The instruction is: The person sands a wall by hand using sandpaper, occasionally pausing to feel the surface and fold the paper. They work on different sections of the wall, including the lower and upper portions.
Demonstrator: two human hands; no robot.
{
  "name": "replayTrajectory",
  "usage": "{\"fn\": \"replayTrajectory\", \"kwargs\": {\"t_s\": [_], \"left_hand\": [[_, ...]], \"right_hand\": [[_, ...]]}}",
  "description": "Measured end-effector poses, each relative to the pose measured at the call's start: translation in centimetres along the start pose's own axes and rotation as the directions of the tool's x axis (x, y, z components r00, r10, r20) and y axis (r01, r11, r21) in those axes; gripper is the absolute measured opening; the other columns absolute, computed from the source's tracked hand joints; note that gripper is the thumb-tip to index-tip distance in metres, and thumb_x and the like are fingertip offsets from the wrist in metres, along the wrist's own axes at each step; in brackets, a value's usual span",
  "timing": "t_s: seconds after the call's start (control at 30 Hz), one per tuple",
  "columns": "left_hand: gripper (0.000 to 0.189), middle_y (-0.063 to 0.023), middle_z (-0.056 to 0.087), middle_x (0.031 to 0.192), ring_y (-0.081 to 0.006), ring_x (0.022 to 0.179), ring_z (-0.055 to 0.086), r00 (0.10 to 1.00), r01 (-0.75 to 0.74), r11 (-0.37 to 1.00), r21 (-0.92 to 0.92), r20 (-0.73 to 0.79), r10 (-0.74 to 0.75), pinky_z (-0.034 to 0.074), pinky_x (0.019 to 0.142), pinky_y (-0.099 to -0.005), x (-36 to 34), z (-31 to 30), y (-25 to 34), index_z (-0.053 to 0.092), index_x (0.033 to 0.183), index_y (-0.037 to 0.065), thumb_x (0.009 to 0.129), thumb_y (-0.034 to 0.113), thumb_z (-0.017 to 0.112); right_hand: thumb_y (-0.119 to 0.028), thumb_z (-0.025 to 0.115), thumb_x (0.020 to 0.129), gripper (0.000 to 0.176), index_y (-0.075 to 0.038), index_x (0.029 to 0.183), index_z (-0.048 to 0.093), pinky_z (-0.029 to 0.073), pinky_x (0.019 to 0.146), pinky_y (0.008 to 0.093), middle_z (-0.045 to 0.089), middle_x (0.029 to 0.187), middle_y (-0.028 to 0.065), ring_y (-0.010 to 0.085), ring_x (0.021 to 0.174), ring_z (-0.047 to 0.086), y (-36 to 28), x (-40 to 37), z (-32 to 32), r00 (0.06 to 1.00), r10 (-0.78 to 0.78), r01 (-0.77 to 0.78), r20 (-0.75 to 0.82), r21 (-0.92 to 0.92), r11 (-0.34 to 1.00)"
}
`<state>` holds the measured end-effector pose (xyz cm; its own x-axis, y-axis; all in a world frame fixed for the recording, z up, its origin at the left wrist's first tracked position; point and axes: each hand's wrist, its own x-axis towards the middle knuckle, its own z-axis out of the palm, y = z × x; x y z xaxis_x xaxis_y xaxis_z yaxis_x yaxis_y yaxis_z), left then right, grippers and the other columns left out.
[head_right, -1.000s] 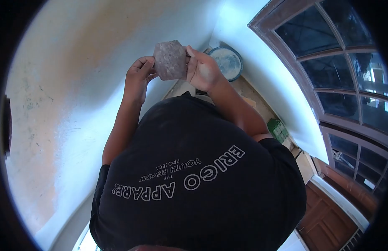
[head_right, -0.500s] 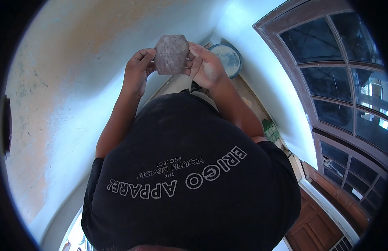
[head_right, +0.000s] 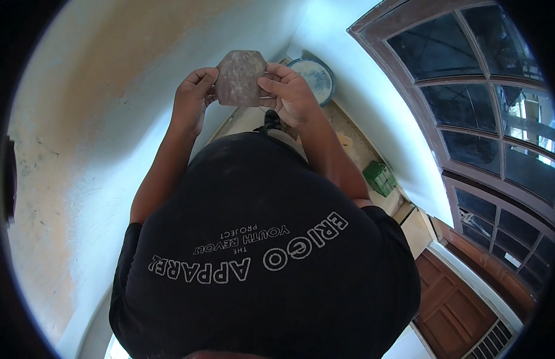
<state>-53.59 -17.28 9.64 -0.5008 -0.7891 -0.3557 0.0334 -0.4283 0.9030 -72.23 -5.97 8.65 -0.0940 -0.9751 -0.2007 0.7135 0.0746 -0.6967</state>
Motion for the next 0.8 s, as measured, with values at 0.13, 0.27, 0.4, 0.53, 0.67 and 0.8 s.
{"fn": "replayTrajectory", "kwargs": {"t_s": [0.13, 0.27, 0.4, 0.53, 0.67, 0.8], "left_hand": [[0.024, -0.0013, 0.063, 0.089, -0.0113, 0.077, 0.057, 1.0, -0.001, 1.0, 0.012, 0.009, 0.0, 0.045, 0.078, -0.0292, 0.7, 0.6, 0.3, 0.063, 0.103, 0.007, 0.093, 0.028, 0.065], [0.024, -0.0027, 0.065, 0.092, -0.0136, 0.085, 0.06, 0.999, 0.011, 1.0, -0.025, 0.043, -0.009, 0.046, 0.085, -0.0306, 2.4, 1.1, 0.1, 0.062, 0.104, 0.005, 0.093, 0.027, 0.064], [0.027, -0.0072, 0.065, 0.103, -0.0187, 0.099, 0.062, 0.991, 0.063, 0.993, -0.097, 0.125, -0.051, 0.046, 0.096, -0.0335, 3.0, 1.2, 0.3, 0.061, 0.109, 0.001, 0.093, 0.022, 0.063], [0.028, -0.0093, 0.064, 0.107, -0.0192, 0.103, 0.061, 0.99, 0.08, 0.986, -0.146, 0.13, -0.061, 0.046, 0.099, -0.0321, 3.7, 1.8, 0.0, 0.06, 0.111, -0.002, 0.092, 0.018, 0.065], [0.028, -0.0082, 0.065, 0.104, -0.0162, 0.099, 0.062, 0.998, 0.054, 0.997, -0.059, 0.032, -0.052, 0.049, 0.094, -0.0292, 4.6, 1.6, -1.2, 0.06, 0.11, -0.002, 0.09, 0.016, 0.068], [0.026, -0.0069, 0.065, 0.099, -0.0144, 0.094, 0.063, 0.997, 0.043, 0.996, -0.072, -0.061, -0.048, 0.051, 0.09, -0.0279, 4.1, 1.8, -2.3, 0.061, 0.108, -0.001, 0.089, 0.015, 0.069]], "right_hand": [[-0.004, 0.058, 0.094, 0.026, 0.001, 0.119, 0.056, 0.06, 0.08, 0.0344, 0.066, 0.107, 0.0125, 0.0205, 0.093, 0.068, -0.1, 0.6, -0.9, 0.993, -0.043, 0.036, -0.11, -0.058, 0.998], [-0.006, 0.059, 0.093, 0.028, 0.004, 0.119, 0.056, 0.059, 0.081, 0.0348, 0.066, 0.106, 0.0129, 0.0208, 0.092, 0.069, -1.5, 1.7, -1.8, 0.988, -0.04, 0.02, -0.151, -0.136, 0.99], [-0.007, 0.062, 0.091, 0.033, 0.008, 0.12, 0.056, 0.059, 0.08, 0.0342, 0.066, 0.104, 0.0133, 0.0208, 0.09, 0.069, -2.3, 2.6, -1.9, 0.985, -0.021, -0.009, -0.169, -0.177, 0.984], [-0.004, 0.064, 0.089, 0.029, 0.007, 0.115, 0.059, 0.059, 0.076, 0.0361, 0.066, 0.1, 0.0135, 0.0217, 0.086, 0.068, -3.3, 3.6, -3.2, 0.98, -0.013, -0.029, -0.199, -0.209, 0.977], [-0.004, 0.065, 0.088, 0.025, 0.006, 0.111, 0.061, 0.059, 0.075, 0.0347, 0.067, 0.098, 0.0123, 0.0212, 0.084, 0.068, -3.6, 4.8, -4.0, 0.981, -0.003, -0.046, -0.192, -0.25, 0.967], [-0.005, 0.067, 0.087, 0.022, 0.004, 0.107, 0.062, 0.057, 0.069, 0.0319, 0.067, 0.095, 0.0102, 0.0187, 0.081, 0.066, -3.4, 6.4, -5.0, 0.983, 0.037, -0.106, -0.182, -0.384, 0.917]]}}
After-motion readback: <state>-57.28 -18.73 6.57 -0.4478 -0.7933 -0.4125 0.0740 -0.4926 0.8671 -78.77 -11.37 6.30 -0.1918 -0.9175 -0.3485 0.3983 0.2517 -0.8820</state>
